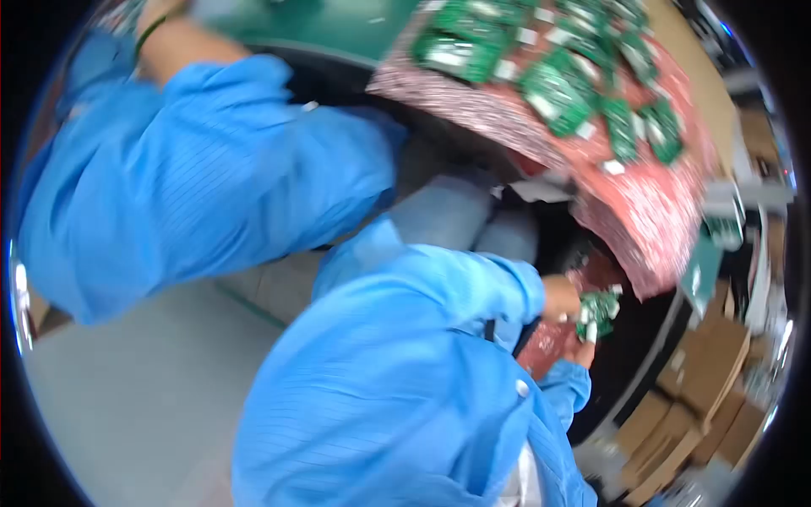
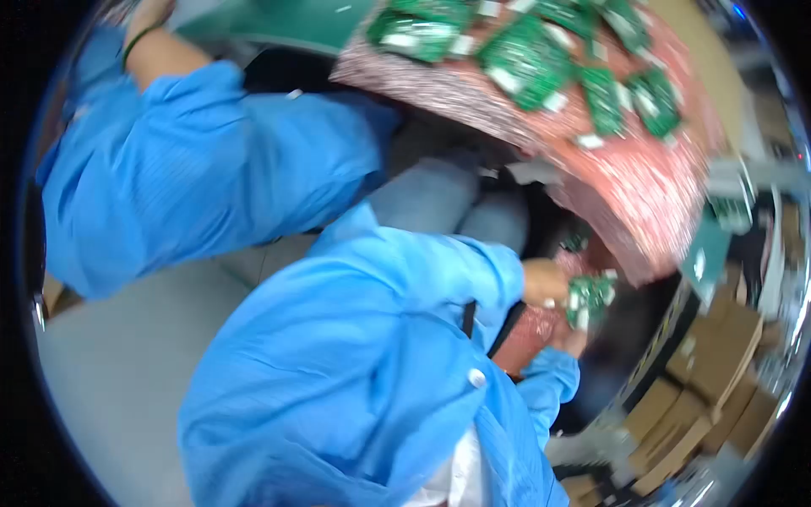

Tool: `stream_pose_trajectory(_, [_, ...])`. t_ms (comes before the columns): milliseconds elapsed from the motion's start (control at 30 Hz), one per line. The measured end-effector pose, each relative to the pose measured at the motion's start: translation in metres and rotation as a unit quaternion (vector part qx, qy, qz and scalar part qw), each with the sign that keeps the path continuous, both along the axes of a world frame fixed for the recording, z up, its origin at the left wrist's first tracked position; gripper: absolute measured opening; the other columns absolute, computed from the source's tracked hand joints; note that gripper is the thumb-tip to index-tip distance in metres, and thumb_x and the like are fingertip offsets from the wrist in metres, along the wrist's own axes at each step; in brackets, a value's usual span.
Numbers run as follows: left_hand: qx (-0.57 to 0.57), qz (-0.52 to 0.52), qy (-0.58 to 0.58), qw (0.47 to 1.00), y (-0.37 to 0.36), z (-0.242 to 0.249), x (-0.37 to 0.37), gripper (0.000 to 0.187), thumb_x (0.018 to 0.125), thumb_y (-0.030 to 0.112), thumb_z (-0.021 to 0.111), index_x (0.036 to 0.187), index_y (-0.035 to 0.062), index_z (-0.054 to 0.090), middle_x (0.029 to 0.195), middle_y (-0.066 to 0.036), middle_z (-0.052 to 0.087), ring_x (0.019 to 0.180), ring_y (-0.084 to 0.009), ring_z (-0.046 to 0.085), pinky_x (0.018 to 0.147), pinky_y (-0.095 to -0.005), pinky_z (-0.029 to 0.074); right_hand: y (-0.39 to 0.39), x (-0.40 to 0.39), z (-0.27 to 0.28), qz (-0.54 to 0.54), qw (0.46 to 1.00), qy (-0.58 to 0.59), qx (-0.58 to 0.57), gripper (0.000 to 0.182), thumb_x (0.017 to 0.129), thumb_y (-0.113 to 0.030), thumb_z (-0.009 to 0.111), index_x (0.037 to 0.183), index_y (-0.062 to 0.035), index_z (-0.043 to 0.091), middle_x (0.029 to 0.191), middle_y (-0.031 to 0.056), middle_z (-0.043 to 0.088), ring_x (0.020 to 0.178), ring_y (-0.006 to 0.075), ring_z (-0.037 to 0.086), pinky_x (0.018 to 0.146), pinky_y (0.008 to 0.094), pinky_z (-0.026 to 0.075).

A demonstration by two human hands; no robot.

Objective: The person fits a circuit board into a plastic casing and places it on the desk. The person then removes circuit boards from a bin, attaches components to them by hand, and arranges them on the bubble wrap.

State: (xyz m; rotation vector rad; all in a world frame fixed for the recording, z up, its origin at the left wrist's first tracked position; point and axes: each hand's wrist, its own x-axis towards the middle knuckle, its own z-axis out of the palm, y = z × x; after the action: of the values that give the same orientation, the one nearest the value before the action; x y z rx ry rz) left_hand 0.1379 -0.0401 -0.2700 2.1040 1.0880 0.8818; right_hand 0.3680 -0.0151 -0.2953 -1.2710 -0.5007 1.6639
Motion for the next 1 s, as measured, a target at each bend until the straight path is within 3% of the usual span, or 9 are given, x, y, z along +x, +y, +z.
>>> stream_pose_trajectory(100, [-0.173,0.056,-0.191,0.965,-0.02,0.022,-0.046,0.025,0.075,0.026,0.065,0.09,0.0069,0.068,0.083,-0.013,0.066,0.074,-0.0244,0.064,0.068,-0.0345,0.05,-0.035,-0.061,0.056,-0.014,0.993,-0.063,0.097,0.033,0.082,-0.003,0.057,0.115,0.0005,0.051,0.105,0.0128,0.059,0.095,0.0237,0.059,0.081,0.0369,0.052])
stream_pose_trajectory(167, [-0.249,0.105,-0.241,0.932,-0.029,0.033,-0.067,0.019,0.077,0.012,0.066,0.093,0.0017,0.067,0.087,-0.008,0.068,0.08,-0.0132,0.063,0.073,-0.0274,0.05,-0.045,-0.077,0.059,0.015,0.967,-0.18,0.179,0.038,0.076,0.002,0.063,0.112,-0.0017,0.052,0.102,0.0086,0.059,0.091,0.0179,0.058,0.074,0.0297,0.051])
stream_pose_trajectory(200, [-0.259,0.089,-0.236,0.932,-0.033,0.045,-0.079,0.019,0.078,0.009,0.066,0.095,0.0009,0.067,0.087,-0.007,0.068,0.08,-0.0114,0.061,0.073,-0.0259,0.049,-0.049,-0.101,0.082,-0.023,0.98,-0.11,0.164,0.039,0.076,0.002,0.064,0.112,-0.002,0.051,0.102,0.008,0.059,0.09,0.0173,0.059,0.073,0.029,0.051])
stream_pose_trajectory(267, [-0.284,0.115,-0.263,0.915,-0.045,0.066,-0.088,0.018,0.076,0.01,0.064,0.092,0.0024,0.068,0.081,-0.009,0.068,0.074,-0.0132,0.063,0.068,-0.0282,0.049,-0.053,-0.11,0.1,-0.029,0.987,-0.004,0.16,0.04,0.076,0.0,0.064,0.113,-0.0024,0.049,0.101,0.0072,0.059,0.089,0.0165,0.059,0.071,0.0288,0.051])
stream_pose_trajectory(367, [-0.246,0.176,-0.084,0.95,-0.051,0.072,-0.11,0.018,0.082,0.004,0.059,0.098,-0.0036,0.063,0.084,-0.006,0.065,0.078,-0.0116,0.059,0.07,-0.0254,0.048,-0.05,-0.111,0.105,0.015,0.984,-0.003,0.179,0.041,0.077,-0.001,0.065,0.114,-0.0025,0.047,0.102,0.0068,0.059,0.089,0.0168,0.06,0.072,0.0306,0.053])
stream_pose_trajectory(467, [-0.281,0.235,-0.323,0.873,-0.046,0.106,-0.1,0.027,0.082,0.004,0.061,0.108,-0.0024,0.058,0.092,-0.007,0.064,0.081,-0.0127,0.059,0.073,-0.0257,0.048,-0.061,-0.111,0.125,0.035,0.983,-0.021,0.178,0.04,0.076,-0.003,0.066,0.112,-0.0033,0.049,0.102,0.0071,0.059,0.088,0.016,0.06,0.072,0.0293,0.054])
stream_pose_trajectory(567, [-0.191,0.187,-0.387,0.883,-0.037,0.127,-0.08,0.028,0.081,0.003,0.063,0.107,-0.0036,0.058,0.094,-0.007,0.063,0.085,-0.0128,0.059,0.077,-0.026,0.048,-0.068,-0.108,0.121,0.075,0.976,-0.01,0.203,0.041,0.075,-0.004,0.068,0.112,-0.0021,0.049,0.102,0.0069,0.06,0.091,0.0161,0.06,0.077,0.0299,0.051])
stream_pose_trajectory(700, [-0.245,0.147,-0.368,0.885,-0.025,0.143,-0.073,0.027,0.079,0.001,0.063,0.105,-0.004,0.059,0.096,-0.007,0.063,0.089,-0.0136,0.059,0.081,-0.0265,0.047,-0.079,-0.109,0.118,0.039,0.977,0.106,0.181,0.041,0.076,0.005,0.063,0.114,0.0009,0.047,0.109,0.0101,0.057,0.096,0.0187,0.058,0.083,0.0328,0.049])
stream_pose_trajectory(1000, [-0.308,0.131,-0.397,0.854,-0.02,0.151,-0.066,0.031,0.079,-0.002,0.063,0.109,-0.0039,0.059,0.098,-0.009,0.064,0.084,-0.0143,0.061,0.073,-0.0271,0.051,-0.078,-0.098,0.125,0.044,0.983,0.11,0.138,0.043,0.076,0.001,0.065,0.115,0.0003,0.047,0.105,0.0087,0.058,0.093,0.0182,0.059,0.082,0.0323,0.051])
